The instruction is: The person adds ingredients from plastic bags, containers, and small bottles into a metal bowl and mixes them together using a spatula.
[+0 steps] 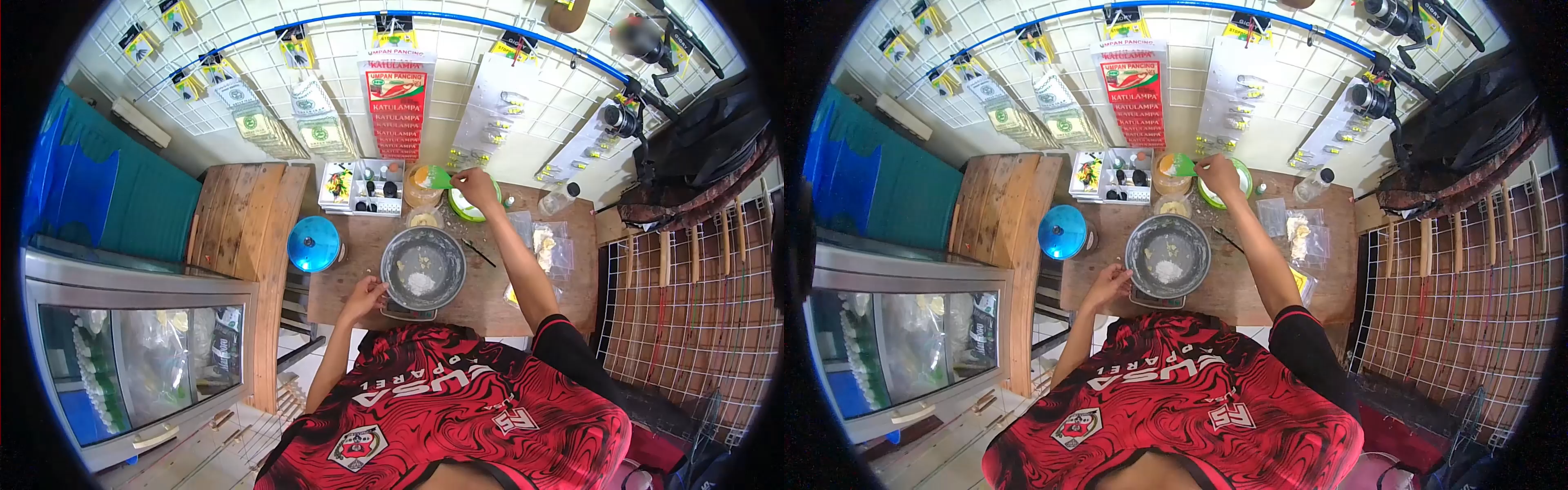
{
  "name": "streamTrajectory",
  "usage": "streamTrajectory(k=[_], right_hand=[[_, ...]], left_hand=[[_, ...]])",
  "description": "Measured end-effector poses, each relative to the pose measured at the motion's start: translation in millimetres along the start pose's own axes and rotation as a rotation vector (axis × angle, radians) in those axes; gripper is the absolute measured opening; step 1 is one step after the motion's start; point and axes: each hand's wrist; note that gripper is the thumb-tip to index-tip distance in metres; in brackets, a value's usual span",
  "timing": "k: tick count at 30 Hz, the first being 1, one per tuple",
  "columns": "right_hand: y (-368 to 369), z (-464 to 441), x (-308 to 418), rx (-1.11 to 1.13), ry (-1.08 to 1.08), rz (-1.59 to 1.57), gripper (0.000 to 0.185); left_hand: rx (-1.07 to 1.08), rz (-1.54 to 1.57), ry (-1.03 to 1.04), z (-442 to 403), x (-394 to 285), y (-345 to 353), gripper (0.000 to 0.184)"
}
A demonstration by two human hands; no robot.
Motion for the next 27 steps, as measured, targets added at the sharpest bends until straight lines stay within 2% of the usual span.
streamTrajectory(k=[3, 7, 11, 19, 21, 27], right_hand=[[-11.5, 30.5, 5.8, -0.014, -0.084, -0.134, 0.022], [-18.6, 82.1, 9.8, 0.038, -0.029, -0.179, 0.024], [-7.4, 126.0, 2.9, 0.128, 0.052, -0.221, 0.026], [13.5, 185.5, 6.8, 0.215, 0.033, 0.048, 0.024], [19.5, 193.3, 2.2, 0.210, -0.088, 0.151, 0.025], [26.2, 206.7, 3.1, 0.182, -0.232, 0.203, 0.023]], left_hand=[[-0.009, 0.019, -0.007, 2.3, -3.1, 2.4, 0.024], [-0.008, 0.044, 0.070, 3.5, -7.7, 3.3, 0.027], [0.014, 0.062, 0.022, -3.5, 0.8, 0.7, 0.026], [-0.009, 0.015, 0.076, -8.0, 0.5, -0.1, 0.029], [-0.007, 0.026, 0.072, -6.8, 2.1, 0.5, 0.029], [-0.013, 0.054, 0.084, -10.0, 4.7, 0.7, 0.027]])
Point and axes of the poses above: each hand's wrist, its own z-axis away from the middle knuckle, its own y-axis out of the palm, x = y × z, and after that the axes turned 12 degrees about -z, right-handed
